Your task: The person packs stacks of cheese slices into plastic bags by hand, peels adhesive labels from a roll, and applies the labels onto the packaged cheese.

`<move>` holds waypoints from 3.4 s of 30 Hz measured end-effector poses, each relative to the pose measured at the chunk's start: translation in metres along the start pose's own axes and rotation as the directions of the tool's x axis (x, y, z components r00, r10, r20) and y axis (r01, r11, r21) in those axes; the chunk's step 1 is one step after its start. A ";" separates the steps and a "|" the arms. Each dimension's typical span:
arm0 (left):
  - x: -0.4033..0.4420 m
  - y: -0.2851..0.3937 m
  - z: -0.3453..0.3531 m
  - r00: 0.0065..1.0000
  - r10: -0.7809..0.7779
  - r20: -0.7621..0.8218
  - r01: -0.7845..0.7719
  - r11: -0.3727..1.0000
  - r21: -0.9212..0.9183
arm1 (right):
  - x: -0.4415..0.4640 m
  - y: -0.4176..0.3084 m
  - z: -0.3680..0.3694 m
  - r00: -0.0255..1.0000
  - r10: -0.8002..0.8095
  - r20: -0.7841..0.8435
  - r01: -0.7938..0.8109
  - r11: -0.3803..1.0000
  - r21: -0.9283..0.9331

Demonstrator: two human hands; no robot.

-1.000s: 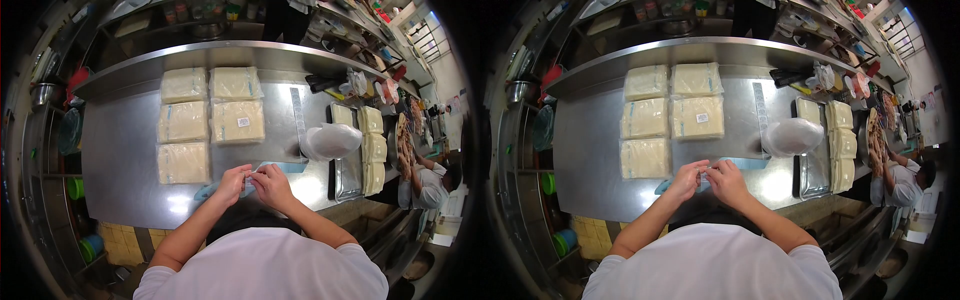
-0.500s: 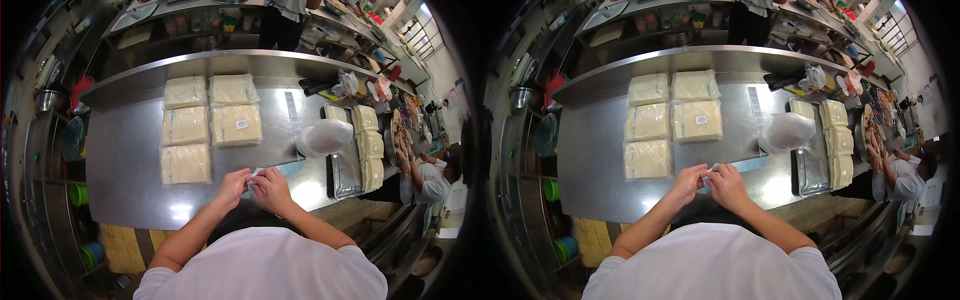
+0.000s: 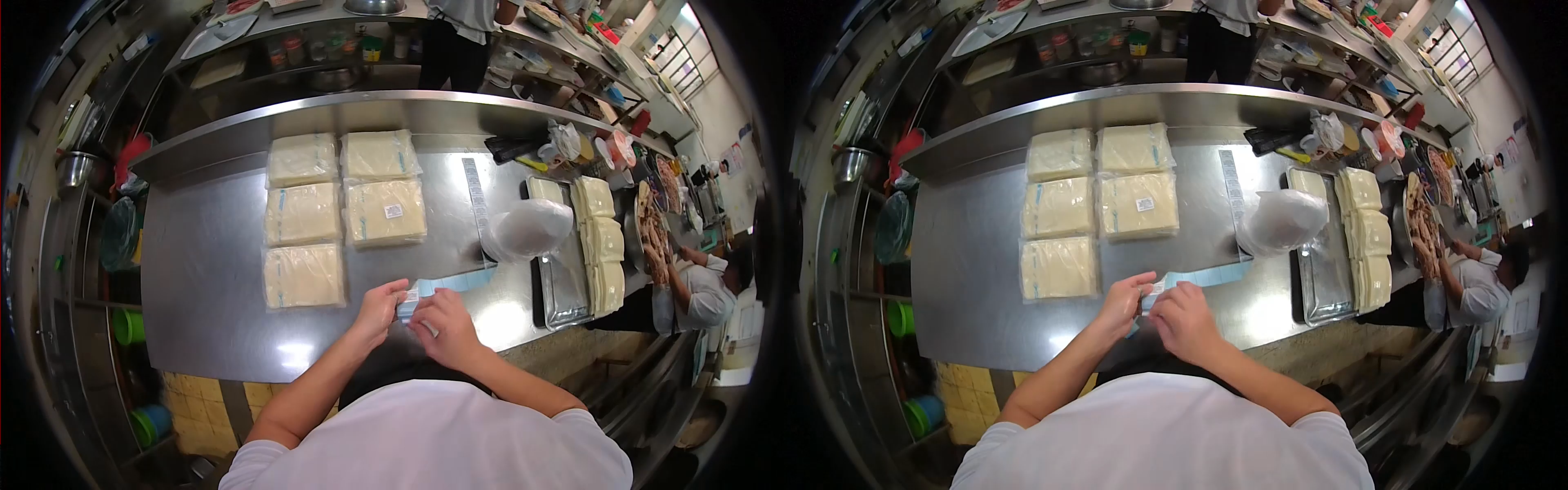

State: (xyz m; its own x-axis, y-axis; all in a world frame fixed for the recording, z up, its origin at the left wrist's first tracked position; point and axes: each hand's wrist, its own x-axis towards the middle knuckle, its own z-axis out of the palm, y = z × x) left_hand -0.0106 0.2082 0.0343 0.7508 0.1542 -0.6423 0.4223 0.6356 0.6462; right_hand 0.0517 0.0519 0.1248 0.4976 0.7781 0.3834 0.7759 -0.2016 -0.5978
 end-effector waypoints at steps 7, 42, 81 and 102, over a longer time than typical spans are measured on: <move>0.010 -0.010 -0.021 0.993 0.007 0.122 -0.032 0.977 0.211 | 0.133 0.134 0.019 0.945 0.323 0.060 -0.327 0.942 0.080; -0.029 0.008 0.002 0.938 0.175 0.301 -0.212 0.973 0.094 | -0.012 0.009 0.000 0.913 0.407 0.026 -0.407 0.913 0.003; 0.000 -0.031 0.005 0.975 -0.018 0.221 -0.002 0.996 0.090 | -0.020 0.007 -0.003 0.920 0.343 0.188 -0.347 0.938 -0.013; -0.007 -0.043 0.025 0.988 0.003 0.154 -0.019 0.994 0.106 | -0.055 -0.005 -0.004 0.973 0.219 0.080 -0.214 0.975 -0.066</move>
State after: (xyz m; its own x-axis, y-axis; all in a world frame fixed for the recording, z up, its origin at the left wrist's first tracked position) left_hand -0.0211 0.1602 0.0212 0.8214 0.0376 -0.5692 0.4589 0.5491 0.6985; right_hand 0.0222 0.0080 0.1091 0.6227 0.7600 0.1861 0.6756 -0.4023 -0.6178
